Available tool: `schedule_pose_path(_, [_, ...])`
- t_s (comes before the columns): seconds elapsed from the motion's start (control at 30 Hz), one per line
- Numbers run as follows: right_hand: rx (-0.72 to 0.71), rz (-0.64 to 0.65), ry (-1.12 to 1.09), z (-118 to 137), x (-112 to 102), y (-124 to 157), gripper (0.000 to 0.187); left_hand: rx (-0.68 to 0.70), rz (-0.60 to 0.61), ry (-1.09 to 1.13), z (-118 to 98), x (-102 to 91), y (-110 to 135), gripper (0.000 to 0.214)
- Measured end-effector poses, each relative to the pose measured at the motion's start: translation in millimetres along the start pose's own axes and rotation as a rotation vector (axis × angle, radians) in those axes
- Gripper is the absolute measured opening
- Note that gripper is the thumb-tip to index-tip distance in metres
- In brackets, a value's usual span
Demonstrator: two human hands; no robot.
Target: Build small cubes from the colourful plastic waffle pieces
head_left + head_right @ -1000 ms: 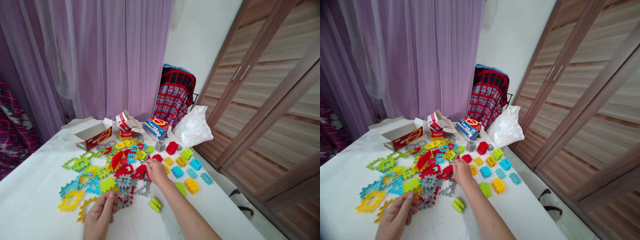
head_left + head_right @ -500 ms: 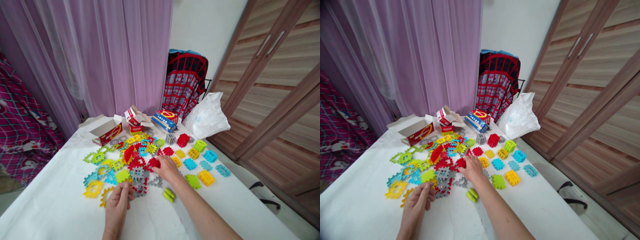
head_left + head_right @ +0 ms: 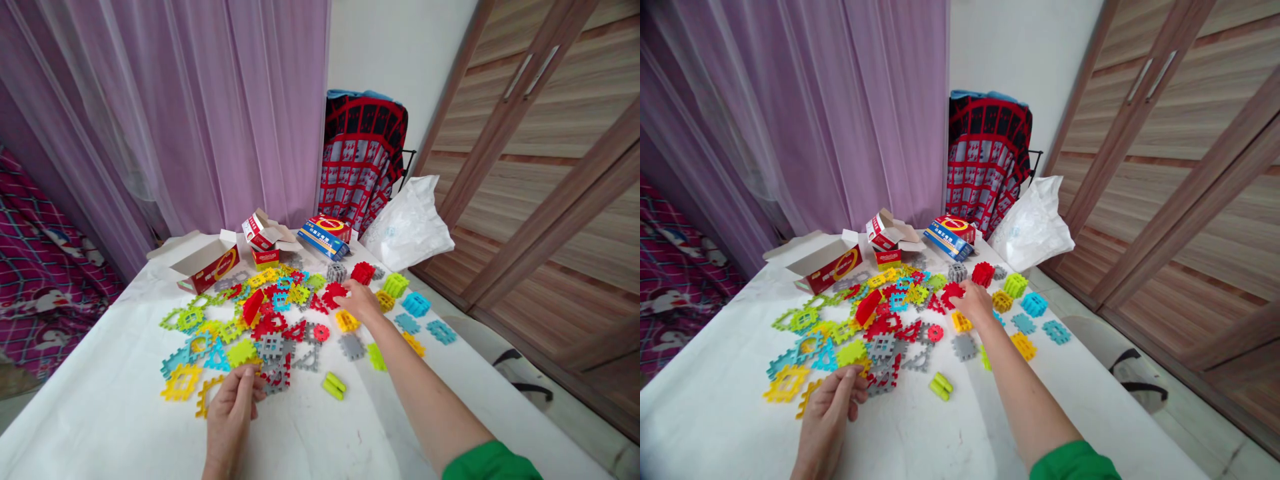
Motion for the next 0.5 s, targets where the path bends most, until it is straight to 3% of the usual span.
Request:
schedule_pose_path(0.13, [0.027, 0.046, 0.032, -16.2, 4.2, -13.6, 0.042, -0.014, 0.012, -0.005, 0.1, 1.4, -0.9, 0.058])
schedule_pose_path(0.5, [-0.029, 0.012, 0.134, -11.5, 18.8, -3.9, 0.041, 0.0, 0.003, -0.025, 4.7, -0.8, -2.3, 0.058])
Point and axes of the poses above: each hand's wrist, its own y-axis away from the middle knuckle, its own x-axis out of the palm, z = x × y, the point moved 1 cm from there along -y, towards the middle knuckle, and after that the axes turned 7 degrees about -z, right-handed, at the moved point
